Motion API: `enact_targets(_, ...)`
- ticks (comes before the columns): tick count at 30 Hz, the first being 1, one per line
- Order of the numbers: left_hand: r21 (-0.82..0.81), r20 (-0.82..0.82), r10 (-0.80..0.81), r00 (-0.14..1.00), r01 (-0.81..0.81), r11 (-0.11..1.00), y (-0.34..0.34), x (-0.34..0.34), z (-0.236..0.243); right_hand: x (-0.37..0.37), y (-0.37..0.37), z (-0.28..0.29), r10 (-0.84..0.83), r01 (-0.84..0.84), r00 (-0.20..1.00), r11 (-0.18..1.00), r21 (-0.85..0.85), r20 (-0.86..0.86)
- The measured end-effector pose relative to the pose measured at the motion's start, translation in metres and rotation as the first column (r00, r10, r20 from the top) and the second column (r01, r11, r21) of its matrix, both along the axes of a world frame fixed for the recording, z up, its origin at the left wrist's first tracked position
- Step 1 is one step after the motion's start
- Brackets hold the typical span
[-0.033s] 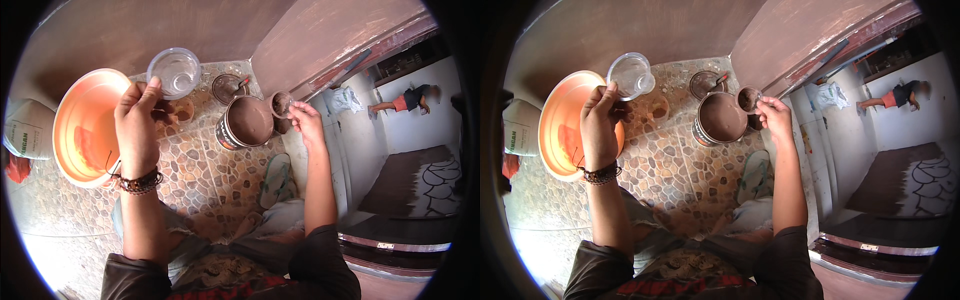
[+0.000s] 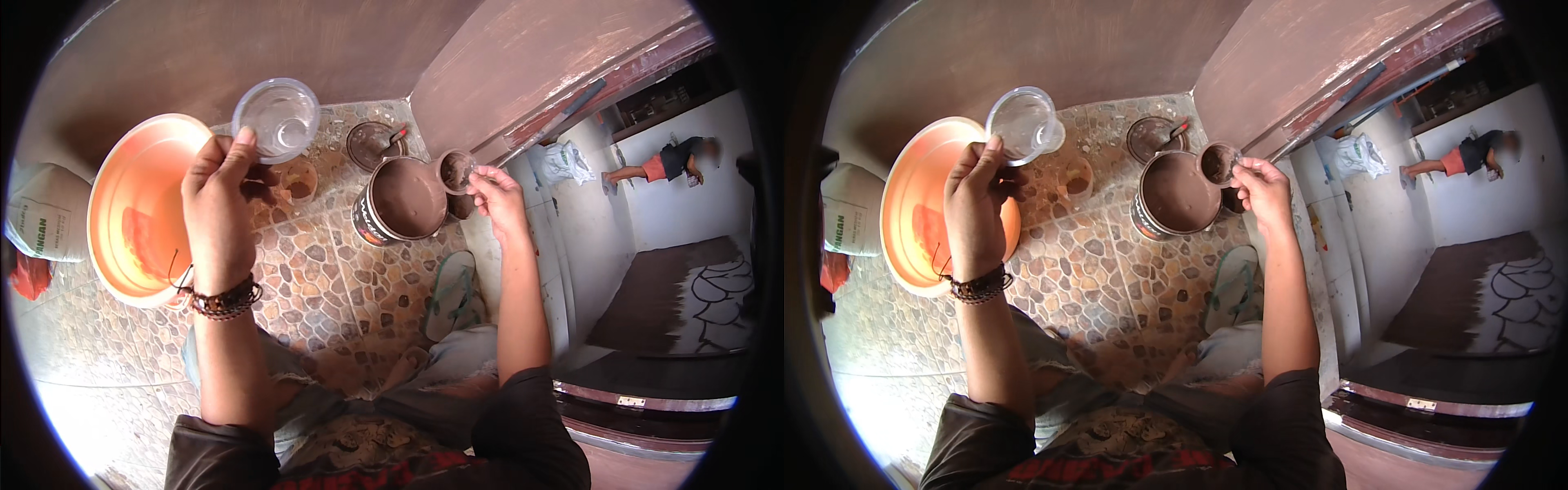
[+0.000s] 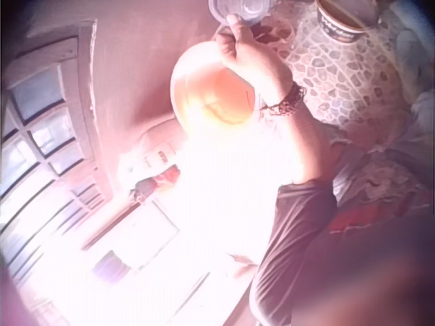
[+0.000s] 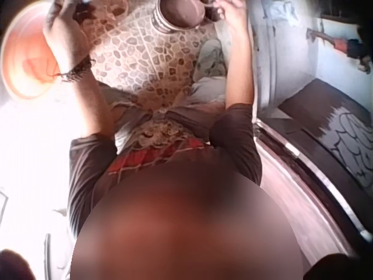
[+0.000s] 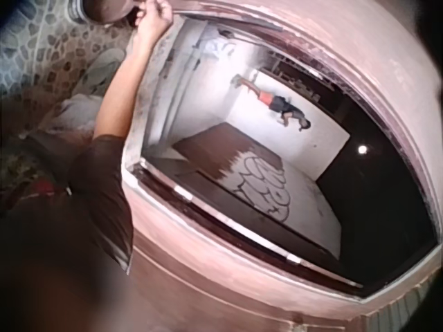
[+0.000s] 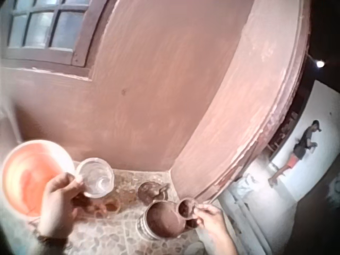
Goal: The person scoops water from a basin into a paint can and stirs the mixture with a stick. They then pick up a paintbrush and a small container of paint and walk to another room.
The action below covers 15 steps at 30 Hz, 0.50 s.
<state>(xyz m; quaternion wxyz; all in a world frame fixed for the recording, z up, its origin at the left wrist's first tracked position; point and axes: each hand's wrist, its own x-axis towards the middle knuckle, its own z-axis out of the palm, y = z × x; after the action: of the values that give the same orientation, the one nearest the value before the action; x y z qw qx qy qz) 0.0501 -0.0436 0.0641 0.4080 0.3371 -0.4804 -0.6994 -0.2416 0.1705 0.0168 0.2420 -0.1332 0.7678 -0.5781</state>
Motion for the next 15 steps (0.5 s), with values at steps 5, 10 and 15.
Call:
enact_targets(5,-0.047,-0.014,0.074,0.997,-0.075,0.996,-0.006,0.011,0.001,0.012,-0.006,-0.011,0.080,-0.066,0.974,0.995,0.071,-0.213)
enact_targets(10,-0.109,-0.020,0.124,0.992,-0.126,0.986,-0.020,0.028,0.005,0.015,-0.011,-0.018,0.115,-0.099,0.931,0.993,0.065,-0.347)
enact_targets(15,-0.159,-0.007,0.197,0.980,-0.196,0.968,-0.042,0.059,0.011,0.015,-0.010,-0.019,0.133,-0.119,0.920,0.991,0.059,-0.369)
